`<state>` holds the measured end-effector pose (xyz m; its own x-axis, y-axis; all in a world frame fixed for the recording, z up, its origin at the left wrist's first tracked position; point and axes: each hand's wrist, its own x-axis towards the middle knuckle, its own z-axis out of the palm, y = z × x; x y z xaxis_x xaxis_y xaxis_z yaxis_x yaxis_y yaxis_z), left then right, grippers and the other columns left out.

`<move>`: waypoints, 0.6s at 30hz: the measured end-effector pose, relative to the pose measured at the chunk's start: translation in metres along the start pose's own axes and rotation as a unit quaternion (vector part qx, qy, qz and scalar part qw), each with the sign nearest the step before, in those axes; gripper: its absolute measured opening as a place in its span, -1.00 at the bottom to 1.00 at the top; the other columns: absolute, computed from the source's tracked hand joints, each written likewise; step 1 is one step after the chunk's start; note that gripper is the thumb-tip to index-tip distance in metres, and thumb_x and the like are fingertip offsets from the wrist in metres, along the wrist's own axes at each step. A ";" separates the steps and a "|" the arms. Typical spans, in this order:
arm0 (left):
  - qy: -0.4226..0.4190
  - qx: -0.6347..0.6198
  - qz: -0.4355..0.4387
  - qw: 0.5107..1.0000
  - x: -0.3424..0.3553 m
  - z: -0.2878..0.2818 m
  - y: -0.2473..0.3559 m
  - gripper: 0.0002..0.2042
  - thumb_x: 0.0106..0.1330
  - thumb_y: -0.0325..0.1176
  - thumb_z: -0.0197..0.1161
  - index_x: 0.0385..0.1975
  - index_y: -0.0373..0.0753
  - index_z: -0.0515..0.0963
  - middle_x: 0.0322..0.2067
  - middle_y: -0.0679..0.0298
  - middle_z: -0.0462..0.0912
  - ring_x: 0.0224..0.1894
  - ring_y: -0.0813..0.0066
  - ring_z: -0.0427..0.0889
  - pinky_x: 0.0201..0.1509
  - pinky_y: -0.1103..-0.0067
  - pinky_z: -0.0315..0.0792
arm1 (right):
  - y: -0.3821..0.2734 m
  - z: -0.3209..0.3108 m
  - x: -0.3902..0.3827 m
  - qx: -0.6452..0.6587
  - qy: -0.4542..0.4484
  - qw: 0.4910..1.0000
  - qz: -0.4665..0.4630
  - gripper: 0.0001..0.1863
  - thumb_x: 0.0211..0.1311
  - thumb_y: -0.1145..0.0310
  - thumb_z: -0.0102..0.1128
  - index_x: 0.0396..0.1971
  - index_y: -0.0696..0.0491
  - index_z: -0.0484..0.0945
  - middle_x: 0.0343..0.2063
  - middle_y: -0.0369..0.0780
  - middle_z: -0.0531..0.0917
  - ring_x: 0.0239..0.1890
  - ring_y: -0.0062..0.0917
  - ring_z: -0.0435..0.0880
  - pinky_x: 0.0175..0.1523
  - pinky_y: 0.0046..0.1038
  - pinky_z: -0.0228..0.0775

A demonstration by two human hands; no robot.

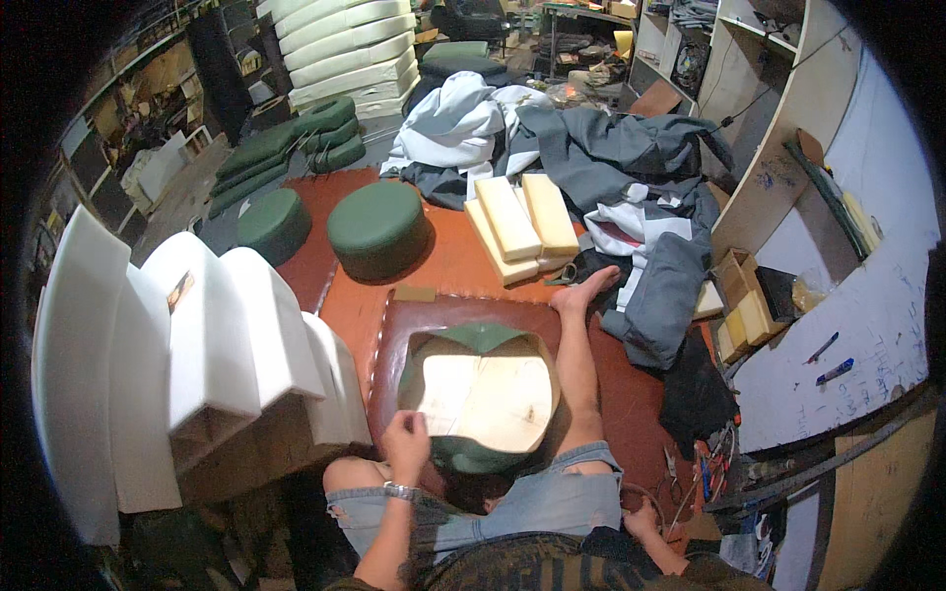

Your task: The person places a rectangular foam cushion into a green fabric seat cover and uses a staple gun to attach the fabric to the underside of the seat base. The person repeatedly staples around the perimeter while pulling the fabric taut.

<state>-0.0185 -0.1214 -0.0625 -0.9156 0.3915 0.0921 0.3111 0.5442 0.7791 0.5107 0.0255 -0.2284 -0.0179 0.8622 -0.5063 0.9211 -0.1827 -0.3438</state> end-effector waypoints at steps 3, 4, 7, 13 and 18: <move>-0.042 0.027 -0.024 0.998 0.002 -0.018 -0.004 -0.77 0.42 -0.29 0.32 -0.23 -0.38 0.70 -0.36 -0.02 0.78 -0.30 0.18 0.79 -0.15 0.36 0.60 | -0.017 0.004 -0.003 -0.064 0.010 0.997 0.038 -0.12 0.14 0.12 0.47 0.40 0.16 0.30 0.20 0.13 0.59 0.20 0.06 0.61 0.30 -0.07 0.48; -0.044 0.002 0.005 0.999 -0.001 -0.016 0.002 -0.76 0.41 -0.27 0.32 -0.23 -0.37 0.71 -0.35 -0.04 0.78 -0.28 0.13 0.80 -0.14 0.33 0.61 | -0.021 0.004 -0.002 -0.063 -0.007 0.996 0.059 -0.12 0.14 0.13 0.47 0.41 0.14 0.29 0.19 0.12 0.59 0.19 0.06 0.61 0.29 -0.06 0.48; -0.118 -0.040 0.033 0.992 -0.021 0.012 0.038 -0.72 0.43 -0.21 0.31 -0.16 -0.34 0.73 -0.29 -0.09 0.78 -0.21 0.04 0.82 -0.10 0.32 0.64 | -0.022 0.005 -0.003 -0.066 -0.054 0.990 0.111 -0.14 0.17 0.17 0.43 0.44 0.08 0.26 0.15 0.09 0.62 0.17 0.05 0.63 0.25 -0.06 0.49; -0.419 0.057 0.032 0.906 -0.058 0.115 0.126 -0.03 0.27 0.39 0.26 0.22 -0.61 0.41 -0.05 -0.33 0.70 0.06 -0.22 0.72 0.15 0.17 0.58 | 0.019 0.029 0.003 -0.094 -0.034 0.992 0.075 -0.16 0.28 0.18 0.36 0.50 0.04 0.18 0.11 0.16 0.62 0.13 0.02 0.66 0.20 -0.01 0.49; -0.376 0.197 0.032 0.905 -0.055 0.162 0.137 -0.41 0.28 0.18 0.34 -0.17 -0.36 0.69 -0.15 -0.14 0.76 -0.10 -0.08 0.78 -0.02 0.14 0.64 | 0.036 0.045 0.001 -0.083 -0.034 0.992 0.087 -0.22 0.31 0.19 0.37 0.46 0.04 0.24 0.02 0.06 0.62 -0.03 -0.12 0.64 0.08 -0.09 0.49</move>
<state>0.1162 0.0515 -0.0614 -0.5070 0.7449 -0.4338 0.5594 0.6672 0.4920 0.5264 -0.0012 -0.2770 0.1252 0.7898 -0.6004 0.9640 -0.2399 -0.1145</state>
